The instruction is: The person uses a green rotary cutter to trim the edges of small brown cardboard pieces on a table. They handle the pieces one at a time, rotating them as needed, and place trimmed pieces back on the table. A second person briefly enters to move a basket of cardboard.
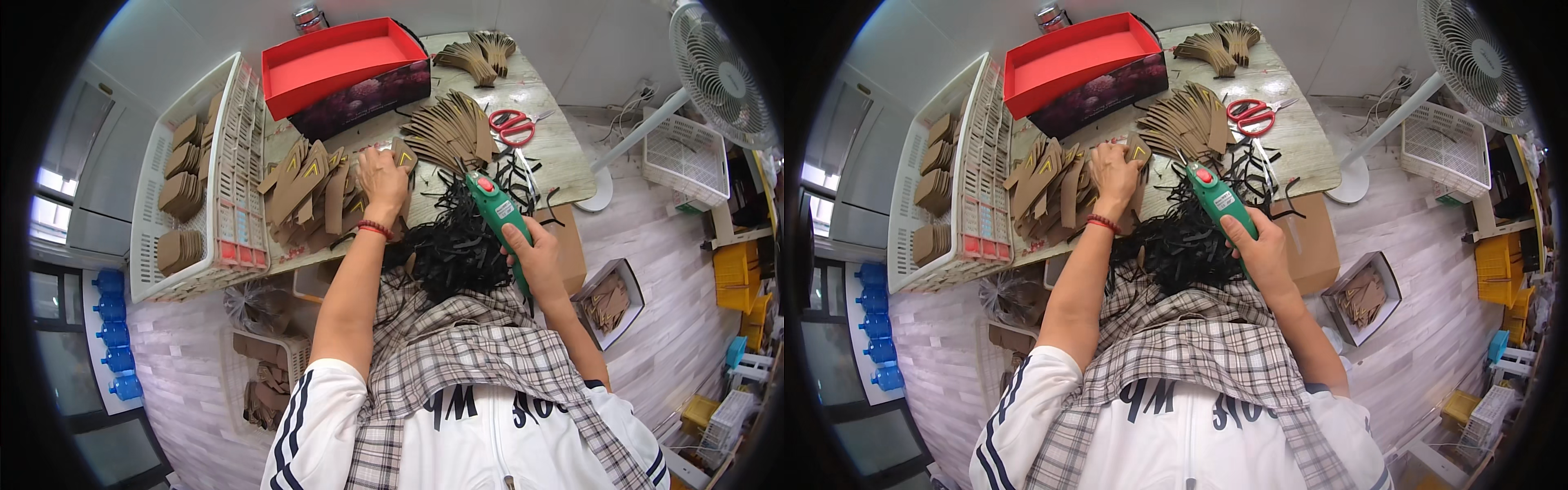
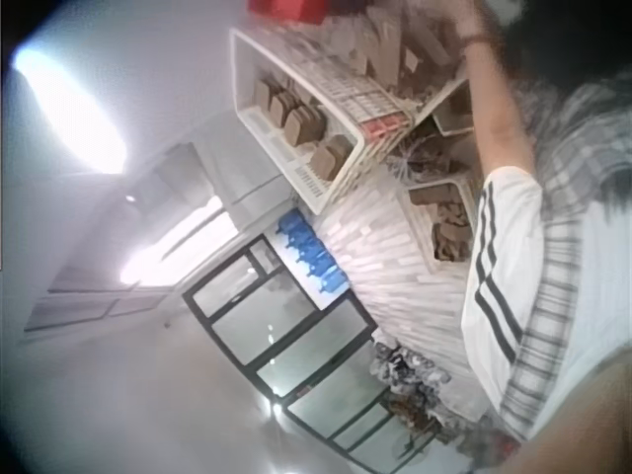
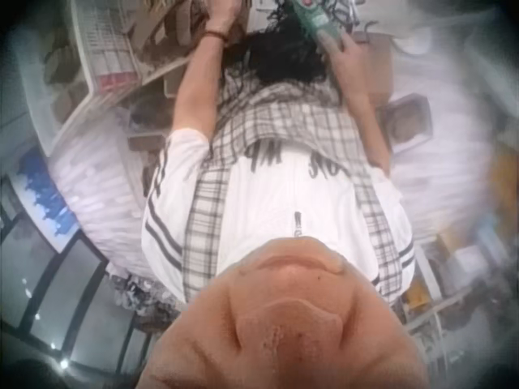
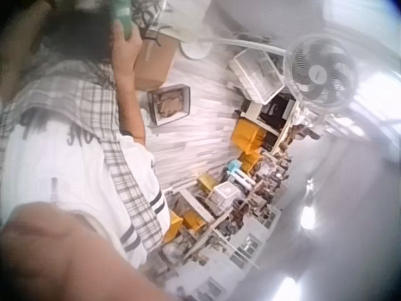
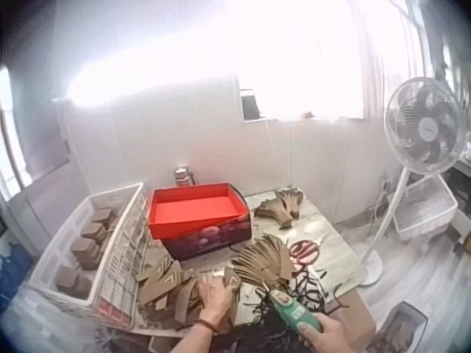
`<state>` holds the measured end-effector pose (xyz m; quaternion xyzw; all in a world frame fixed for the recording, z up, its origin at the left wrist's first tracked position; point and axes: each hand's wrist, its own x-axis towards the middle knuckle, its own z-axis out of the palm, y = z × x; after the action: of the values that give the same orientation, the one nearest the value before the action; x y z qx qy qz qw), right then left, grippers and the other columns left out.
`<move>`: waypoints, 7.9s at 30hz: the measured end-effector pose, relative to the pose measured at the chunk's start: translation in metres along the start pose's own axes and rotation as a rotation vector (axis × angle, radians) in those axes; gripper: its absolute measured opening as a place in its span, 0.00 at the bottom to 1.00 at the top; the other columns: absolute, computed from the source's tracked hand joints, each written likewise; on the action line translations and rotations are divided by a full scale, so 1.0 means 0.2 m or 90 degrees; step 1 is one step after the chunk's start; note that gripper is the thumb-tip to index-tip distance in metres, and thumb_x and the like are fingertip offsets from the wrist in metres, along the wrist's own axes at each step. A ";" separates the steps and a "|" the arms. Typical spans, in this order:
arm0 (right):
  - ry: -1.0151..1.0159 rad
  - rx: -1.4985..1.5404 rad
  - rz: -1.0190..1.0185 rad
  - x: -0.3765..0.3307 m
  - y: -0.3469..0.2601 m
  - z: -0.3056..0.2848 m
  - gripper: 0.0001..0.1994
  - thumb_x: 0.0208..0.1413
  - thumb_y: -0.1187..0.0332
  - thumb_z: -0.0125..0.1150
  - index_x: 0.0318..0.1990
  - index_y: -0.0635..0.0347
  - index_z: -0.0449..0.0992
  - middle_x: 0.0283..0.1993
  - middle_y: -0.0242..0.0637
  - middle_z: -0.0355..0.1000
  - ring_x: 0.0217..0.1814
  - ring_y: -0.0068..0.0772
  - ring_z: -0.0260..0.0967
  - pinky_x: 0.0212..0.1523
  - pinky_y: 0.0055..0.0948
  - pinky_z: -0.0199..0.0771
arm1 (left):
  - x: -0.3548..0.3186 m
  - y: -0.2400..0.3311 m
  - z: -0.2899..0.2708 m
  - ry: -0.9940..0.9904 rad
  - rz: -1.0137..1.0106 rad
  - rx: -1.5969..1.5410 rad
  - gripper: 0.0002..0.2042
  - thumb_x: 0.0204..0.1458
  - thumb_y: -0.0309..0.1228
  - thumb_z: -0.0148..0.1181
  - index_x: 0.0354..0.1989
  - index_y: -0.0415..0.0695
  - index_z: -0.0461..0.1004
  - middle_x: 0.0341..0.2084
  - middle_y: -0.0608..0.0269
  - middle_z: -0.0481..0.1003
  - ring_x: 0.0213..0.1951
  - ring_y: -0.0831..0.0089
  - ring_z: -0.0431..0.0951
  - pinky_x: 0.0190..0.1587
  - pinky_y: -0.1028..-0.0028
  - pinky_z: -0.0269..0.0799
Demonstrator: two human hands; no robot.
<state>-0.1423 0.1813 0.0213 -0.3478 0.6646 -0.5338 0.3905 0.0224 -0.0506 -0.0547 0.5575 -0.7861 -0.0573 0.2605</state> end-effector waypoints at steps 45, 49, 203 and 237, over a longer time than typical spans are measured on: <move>-0.008 0.019 -0.048 0.01 -0.03 0.03 0.18 0.55 0.56 0.63 0.40 0.64 0.76 0.22 0.28 0.69 0.20 0.14 0.62 0.22 0.16 0.63 | -0.26 0.36 -0.25 -0.112 -0.337 -1.055 0.03 0.52 0.22 0.59 0.34 0.38 0.75 0.28 0.64 0.78 0.29 0.78 0.76 0.33 0.78 0.71; -0.012 0.008 -0.034 0.00 -0.05 0.02 0.18 0.55 0.56 0.63 0.41 0.64 0.76 0.22 0.28 0.69 0.20 0.14 0.62 0.22 0.16 0.63 | -0.25 0.36 -0.28 -0.055 -0.280 -1.025 0.03 0.50 0.20 0.61 0.33 0.35 0.76 0.27 0.64 0.78 0.27 0.80 0.75 0.30 0.82 0.70; -0.004 0.012 -0.059 0.04 0.01 0.06 0.20 0.54 0.55 0.63 0.42 0.66 0.76 0.22 0.28 0.68 0.20 0.14 0.62 0.22 0.17 0.62 | -0.09 0.37 -0.27 0.006 -0.318 -1.117 0.02 0.51 0.23 0.62 0.32 0.40 0.76 0.27 0.66 0.78 0.28 0.80 0.73 0.34 0.80 0.67; -0.022 0.006 -0.045 0.01 -0.08 0.01 0.18 0.54 0.55 0.62 0.39 0.64 0.76 0.23 0.28 0.70 0.20 0.14 0.62 0.22 0.16 0.63 | -0.09 0.36 -0.34 -0.085 -0.141 -0.936 0.07 0.56 0.25 0.56 0.35 0.34 0.77 0.27 0.69 0.76 0.27 0.85 0.71 0.31 0.84 0.67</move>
<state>-0.1411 0.1768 0.0361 -0.3783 0.6424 -0.5444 0.3846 -0.0034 0.0054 0.0247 0.3106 -0.4986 -0.6280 0.5104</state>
